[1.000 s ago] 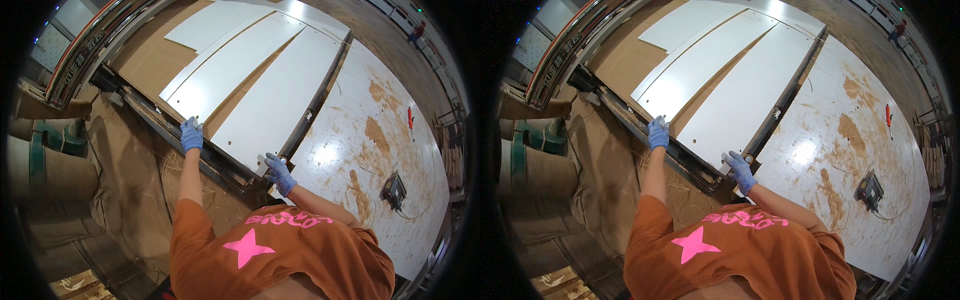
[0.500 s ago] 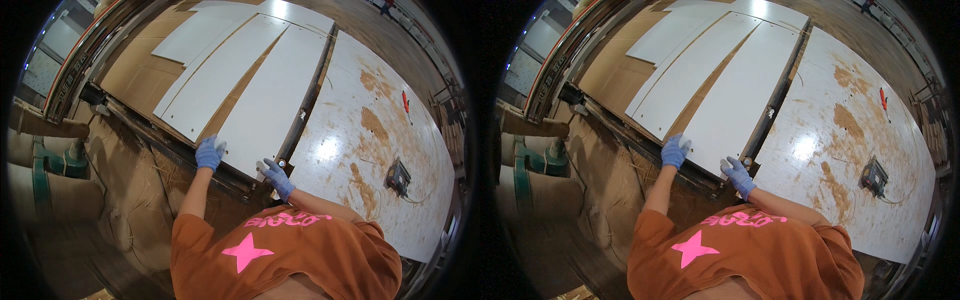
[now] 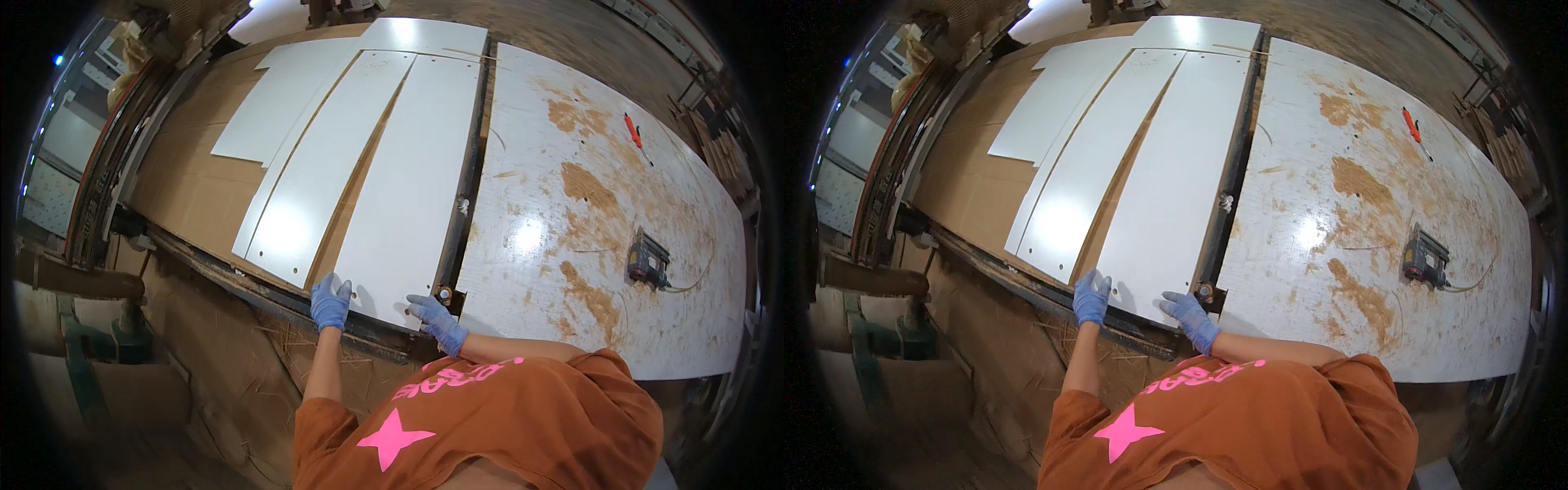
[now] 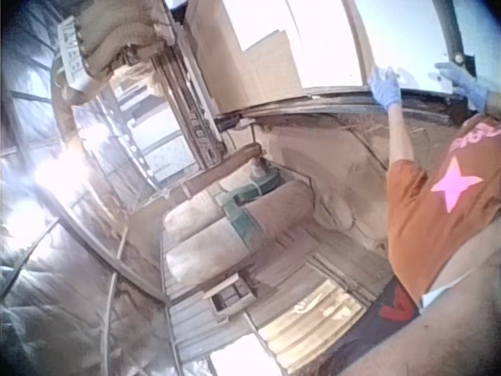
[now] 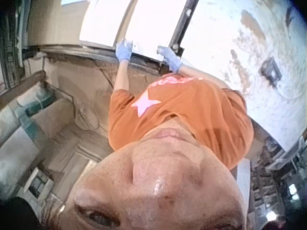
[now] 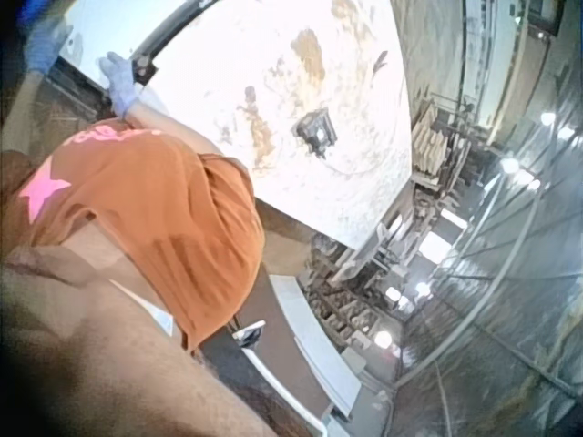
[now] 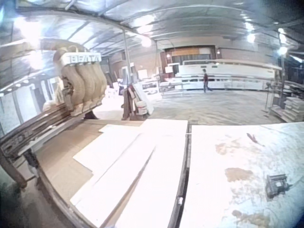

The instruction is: The person positions white rectangular panels on a CNC machine bed, uses a hammer to tap them into place, and then uses a nail gun to fasten them. They also operate the machine's control panel briefly.

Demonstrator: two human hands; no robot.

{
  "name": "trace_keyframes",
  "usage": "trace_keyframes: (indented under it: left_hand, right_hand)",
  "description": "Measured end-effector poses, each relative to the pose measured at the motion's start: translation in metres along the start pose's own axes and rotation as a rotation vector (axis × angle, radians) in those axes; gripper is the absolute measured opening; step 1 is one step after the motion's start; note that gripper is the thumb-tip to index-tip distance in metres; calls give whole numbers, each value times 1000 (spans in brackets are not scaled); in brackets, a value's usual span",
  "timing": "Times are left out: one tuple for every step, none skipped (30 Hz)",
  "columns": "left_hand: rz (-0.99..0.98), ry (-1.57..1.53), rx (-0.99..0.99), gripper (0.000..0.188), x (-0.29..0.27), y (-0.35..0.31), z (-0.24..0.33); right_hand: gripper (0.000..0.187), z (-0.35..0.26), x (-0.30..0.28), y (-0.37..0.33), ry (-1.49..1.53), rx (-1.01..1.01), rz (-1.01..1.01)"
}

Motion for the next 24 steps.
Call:
trace_keyframes:
  left_hand:
    - [19,-23,21,56,3,-4,0]
    - [38,-47,42,58,6,-7,0]
    - [16,38,59,64,6,-8,6]
    - [13,71,46,65,5,-9,7]
    - [10,103,35,66,4,-11,7]
    - [10,134,31,67,2,-11,12]
    - [-58,102,3,71,2,-13,16]
    - [-10,178,45,71,3,-21,26]
    - [43,258,89,72,4,-31,37]
    - [99,339,139,72,6,-40,49]
    - [89,300,166,75,14,-50,59]
    - [114,260,224,74,18,-62,76]
    - [129,209,298,73,24,-77,99]
    - [137,153,379,72,30,-94,123]
    - [98,22,421,67,35,-112,145]
    - [120,-29,501,62,36,-131,170]
    - [75,-97,574,62,39,-153,199]
    - [30,-164,639,61,42,-176,225]
    - [-10,-166,720,61,49,-202,250]
    - [-40,-169,792,61,56,-227,275]
    - [-113,-219,869,60,63,-256,301]
    - [-168,-258,957,60,75,-285,334]
    - [-247,-290,1047,59,86,-317,365]
    - [-322,-330,1138,58,99,-352,398]
  right_hand:
    - [64,8,-2,4,-147,-108,-50]
    - [63,15,-6,10,-292,-229,-84]
    - [63,24,-10,19,-350,-234,-92]
    - [64,13,-11,12,-280,-161,-83]
    - [65,4,-11,3,-206,-84,-69]
    - [65,-9,-11,-7,-131,-15,-46]
    - [65,-8,-18,-7,-128,-29,-72]
    - [65,-7,-27,-9,-124,-44,-96]
    - [62,-16,-35,-14,-212,-75,-31]
    - [61,-18,-42,-21,-195,-85,-32]
    - [60,-18,-54,-31,-174,-96,-26]
    - [59,-16,-70,-41,-144,-104,-2]
    - [54,-10,-91,-54,-144,-111,50]
    - [52,0,-111,-63,-157,-189,57]
    - [50,8,-132,-81,-76,-197,115]
    - [48,14,-149,-99,8,-212,175]
    - [47,12,-169,-124,2,-215,242]
    - [46,12,-189,-149,31,-214,308]
    - [44,13,-210,-176,60,-210,371]
    - [43,17,-230,-203,83,-208,423]
    - [40,24,-252,-232,164,-272,469]
    - [40,29,-283,-266,228,-318,554]
    - [40,36,-313,-303,290,-364,637]
    - [40,45,-343,-341,340,-418,723]
Point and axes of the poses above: each hand's wrist, its own y-axis towards the middle knuckle, its own x-axis out of the palm, z = x × y, the point moved 7 cm from there along y, towards the middle knuckle, and after that the axes turned 7 degrees about y, right-handed, at the moved point
